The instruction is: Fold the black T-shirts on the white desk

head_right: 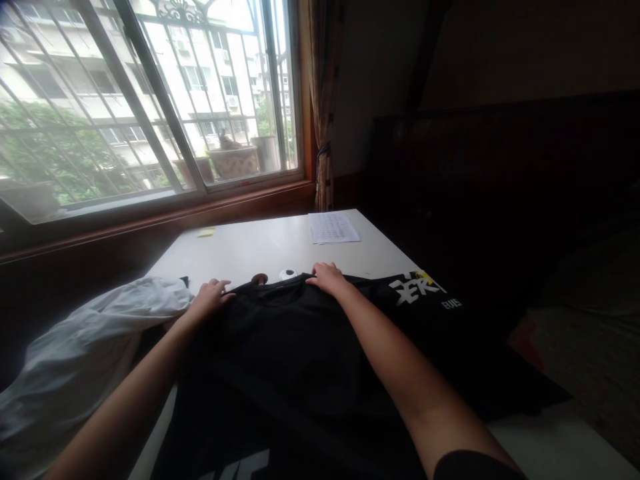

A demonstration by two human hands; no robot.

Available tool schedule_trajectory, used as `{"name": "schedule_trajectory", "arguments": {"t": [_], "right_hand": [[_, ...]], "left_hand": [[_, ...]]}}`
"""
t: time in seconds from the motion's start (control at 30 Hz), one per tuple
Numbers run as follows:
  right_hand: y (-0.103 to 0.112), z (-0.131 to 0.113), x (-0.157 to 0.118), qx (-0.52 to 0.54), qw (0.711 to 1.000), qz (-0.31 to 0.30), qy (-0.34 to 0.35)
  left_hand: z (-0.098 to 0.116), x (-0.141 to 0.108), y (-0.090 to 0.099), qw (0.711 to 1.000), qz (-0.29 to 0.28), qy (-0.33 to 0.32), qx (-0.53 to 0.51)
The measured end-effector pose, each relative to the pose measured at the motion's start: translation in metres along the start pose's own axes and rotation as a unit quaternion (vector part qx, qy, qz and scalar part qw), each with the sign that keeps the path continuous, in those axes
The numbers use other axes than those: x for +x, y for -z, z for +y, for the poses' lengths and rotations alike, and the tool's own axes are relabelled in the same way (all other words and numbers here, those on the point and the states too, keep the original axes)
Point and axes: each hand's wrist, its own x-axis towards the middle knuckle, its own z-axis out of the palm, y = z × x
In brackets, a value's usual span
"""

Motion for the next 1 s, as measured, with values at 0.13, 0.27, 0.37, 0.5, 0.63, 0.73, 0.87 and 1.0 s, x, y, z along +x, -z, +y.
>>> {"name": "schedule_trajectory", "arguments": {"t": [0.13,0.27,0.37,0.5,0.63,0.73,0.87,1.0], "right_hand": [[0.004,0.003,0.005,0.022,0.999,0.018,0.04],[0.012,0.004,0.008,0.025,0.995,0.079,0.049],[0.013,0.0,0.009,0.008,0.992,0.118,0.049],[0.008,-0.008,0.008,-0.023,0.987,0.144,0.063],[0.003,-0.015,0.006,-0.047,0.984,0.154,0.075],[-0.002,-0.016,0.006,-0.053,0.986,0.141,0.069],[-0.002,-0.001,0.008,-0.042,0.994,0.097,0.035],[0.019,0.04,0.006,-0.009,0.999,0.038,-0.019]], "left_hand": [[-0.006,0.012,0.0,1.0,-0.008,-0.017,-0.022],[-0.004,0.02,0.008,0.999,0.034,-0.011,-0.026],[0.001,0.022,0.01,0.998,0.063,0.005,-0.013],[0.005,0.021,0.009,0.997,0.07,-0.002,0.02],[0.002,0.019,0.001,0.996,0.069,-0.002,0.048],[-0.006,0.018,-0.007,0.997,0.059,0.004,0.056],[-0.02,0.018,-0.015,0.997,0.045,0.022,0.054],[-0.029,0.017,-0.017,0.998,0.038,0.033,0.047]]}}
